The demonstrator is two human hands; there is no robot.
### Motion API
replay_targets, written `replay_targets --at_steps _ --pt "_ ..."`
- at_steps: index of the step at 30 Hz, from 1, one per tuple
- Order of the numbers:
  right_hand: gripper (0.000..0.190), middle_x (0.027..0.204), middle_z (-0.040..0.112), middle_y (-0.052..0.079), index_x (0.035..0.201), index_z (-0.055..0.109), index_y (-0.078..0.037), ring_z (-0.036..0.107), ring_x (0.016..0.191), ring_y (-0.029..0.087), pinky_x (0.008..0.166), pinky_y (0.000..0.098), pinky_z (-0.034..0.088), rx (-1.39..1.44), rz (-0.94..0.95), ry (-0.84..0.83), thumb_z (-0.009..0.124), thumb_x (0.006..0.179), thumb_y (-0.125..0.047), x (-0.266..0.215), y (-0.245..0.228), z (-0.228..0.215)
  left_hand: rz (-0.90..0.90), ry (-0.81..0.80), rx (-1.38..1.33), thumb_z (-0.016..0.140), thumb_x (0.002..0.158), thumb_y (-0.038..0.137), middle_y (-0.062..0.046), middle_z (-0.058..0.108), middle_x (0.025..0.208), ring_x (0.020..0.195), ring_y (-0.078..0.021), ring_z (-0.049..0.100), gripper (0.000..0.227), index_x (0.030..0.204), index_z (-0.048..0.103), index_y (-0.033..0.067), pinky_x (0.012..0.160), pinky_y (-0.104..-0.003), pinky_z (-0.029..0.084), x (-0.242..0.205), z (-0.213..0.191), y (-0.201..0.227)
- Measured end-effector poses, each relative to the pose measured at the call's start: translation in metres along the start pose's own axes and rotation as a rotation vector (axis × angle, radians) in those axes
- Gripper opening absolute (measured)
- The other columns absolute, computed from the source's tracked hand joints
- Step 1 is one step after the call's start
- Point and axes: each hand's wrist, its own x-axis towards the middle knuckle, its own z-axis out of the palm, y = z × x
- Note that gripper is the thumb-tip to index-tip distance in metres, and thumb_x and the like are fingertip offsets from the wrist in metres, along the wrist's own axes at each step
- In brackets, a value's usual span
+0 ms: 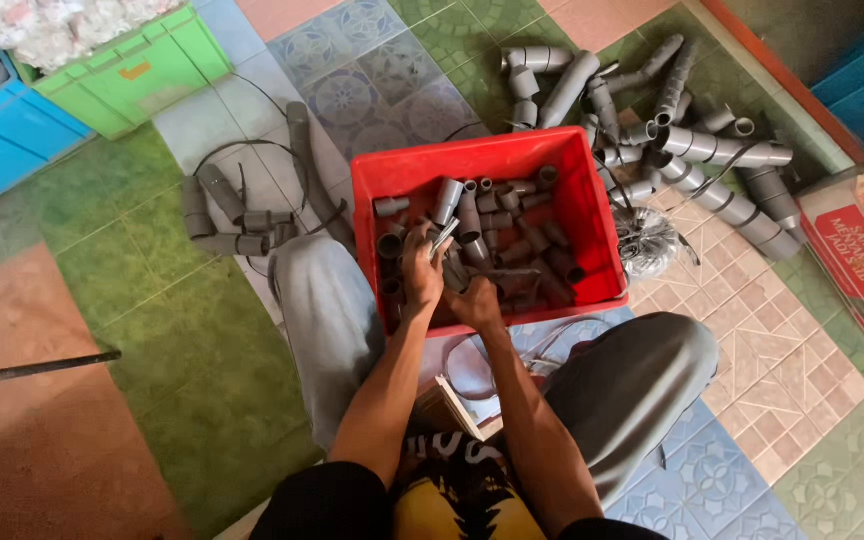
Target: The person sits on the floor and sorts through a red crate filled with metal pipe fittings. They pick up individual fittings, inspect them, and place them back into the crate or onto the floor.
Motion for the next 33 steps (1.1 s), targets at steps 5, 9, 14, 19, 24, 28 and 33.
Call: replay_targets --at_steps 5,9,14,19,24,28,33 --pt "0.066 0.083 0.071 0.023 0.1 0.073 -0.001 0.071 0.089 0.036 0.064 0.0476 0.047 0.145 0.0 0.04 0.083 0.06 -0.052 -0.017 -0.013 -0.001 -0.099 -0.011 -0.09 0.081 0.084 0.034 -0.02 0.068 0.115 0.11 -0.0403 0.063 0.042 0.11 0.073 0.0019 0.095 -0.046 0.051 0.001 0.0 -0.007" --pt "0.079 0.089 0.073 0.019 0.134 0.056 -0.006 0.075 0.078 0.025 0.08 0.0402 0.059 0.378 -0.067 0.018 0.088 0.071 -0.042 -0.021 -0.001 0.004 -0.358 -0.01 -0.303 0.082 0.085 0.034 -0.011 0.059 0.138 0.131 -0.0309 0.051 0.051 0.131 0.065 0.0199 0.113 -0.044 0.039 0.002 -0.001 -0.01" --pt "0.07 0.098 0.065 0.028 0.134 0.054 0.003 0.067 0.094 0.031 0.089 0.0428 0.05 0.603 -0.192 0.007 0.085 0.079 -0.028 -0.028 0.002 0.01 -0.84 0.035 -0.548 0.092 0.075 0.04 -0.006 0.049 0.094 0.091 -0.0186 0.051 0.06 0.102 0.051 0.0063 0.087 -0.033 0.045 -0.005 0.005 -0.02" --pt "0.058 0.125 0.055 0.038 0.135 0.05 0.011 0.049 0.128 0.047 0.112 0.057 0.033 0.538 -0.323 0.014 0.064 0.094 -0.028 -0.036 0.008 0.003 -0.923 0.036 -0.672 0.095 0.072 0.037 -0.016 0.034 0.116 0.111 -0.0275 0.042 0.086 0.121 0.033 0.0031 0.102 -0.044 0.037 -0.005 0.017 -0.013" --pt "0.036 0.084 0.073 0.016 0.092 0.077 -0.007 0.069 0.094 0.037 0.081 0.054 0.052 0.234 -0.294 0.304 0.085 0.079 -0.04 -0.032 0.001 -0.007 -0.955 0.022 -0.657 0.092 0.072 0.04 -0.022 0.05 0.117 0.117 -0.0298 0.051 0.084 0.127 0.047 -0.0045 0.103 -0.045 0.041 -0.017 0.009 -0.011" --pt "0.033 0.06 0.066 0.012 0.062 0.072 -0.011 0.07 0.068 0.033 0.066 0.0432 0.054 0.088 -0.316 0.366 0.084 0.078 -0.036 -0.02 0.005 -0.002 -0.977 0.019 -0.622 0.091 0.071 0.045 -0.024 0.049 0.121 0.121 -0.0328 0.05 0.091 0.132 0.046 -0.0059 0.105 -0.046 0.039 -0.014 0.009 -0.013" --pt "0.028 0.061 0.067 0.012 0.071 0.076 -0.009 0.068 0.065 0.016 0.061 0.0343 0.052 0.215 -0.372 0.219 0.079 0.087 -0.032 -0.007 0.01 -0.001 -1.027 -0.132 -0.589 0.084 0.078 0.053 -0.028 0.039 0.14 0.135 -0.0409 0.041 0.103 0.148 0.031 -0.0001 0.112 -0.054 0.036 -0.014 0.003 -0.017"
